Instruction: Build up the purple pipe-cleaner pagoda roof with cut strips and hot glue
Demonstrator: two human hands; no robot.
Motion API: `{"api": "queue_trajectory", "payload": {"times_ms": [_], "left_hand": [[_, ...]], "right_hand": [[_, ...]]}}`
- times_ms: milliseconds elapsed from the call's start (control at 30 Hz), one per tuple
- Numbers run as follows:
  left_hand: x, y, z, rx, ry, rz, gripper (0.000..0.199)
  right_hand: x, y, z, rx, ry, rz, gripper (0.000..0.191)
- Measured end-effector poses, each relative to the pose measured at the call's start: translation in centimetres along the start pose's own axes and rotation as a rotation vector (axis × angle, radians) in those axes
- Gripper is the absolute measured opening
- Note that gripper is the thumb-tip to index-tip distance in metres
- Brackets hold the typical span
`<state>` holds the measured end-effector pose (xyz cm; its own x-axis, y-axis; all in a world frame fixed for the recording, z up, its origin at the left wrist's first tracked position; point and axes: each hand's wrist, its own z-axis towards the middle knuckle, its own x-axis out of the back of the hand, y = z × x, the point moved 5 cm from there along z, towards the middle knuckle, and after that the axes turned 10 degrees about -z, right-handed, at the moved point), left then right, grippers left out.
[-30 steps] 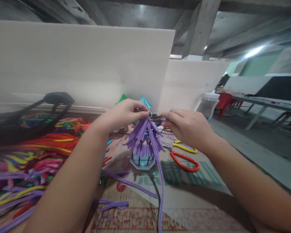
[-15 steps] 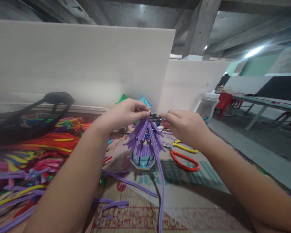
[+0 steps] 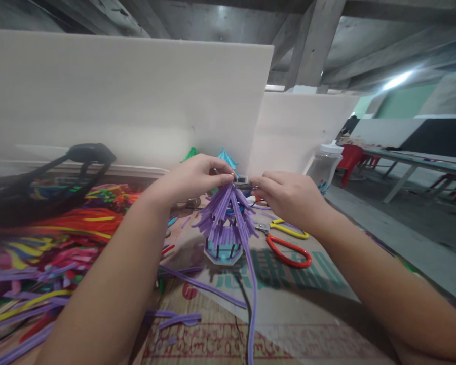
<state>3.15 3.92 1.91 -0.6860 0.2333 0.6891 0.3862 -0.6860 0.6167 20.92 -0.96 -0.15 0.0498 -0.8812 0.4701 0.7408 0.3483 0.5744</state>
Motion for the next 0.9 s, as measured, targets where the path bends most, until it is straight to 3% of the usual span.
{"api": "queue_trajectory", "payload": {"times_ms": [900], "left_hand": [[-0.01,0.08,0.06,-0.004,0.004,0.013,0.031]], "right_hand": [[0.46,0.48,0.05,0.009,-0.054,0.087,0.024]]}}
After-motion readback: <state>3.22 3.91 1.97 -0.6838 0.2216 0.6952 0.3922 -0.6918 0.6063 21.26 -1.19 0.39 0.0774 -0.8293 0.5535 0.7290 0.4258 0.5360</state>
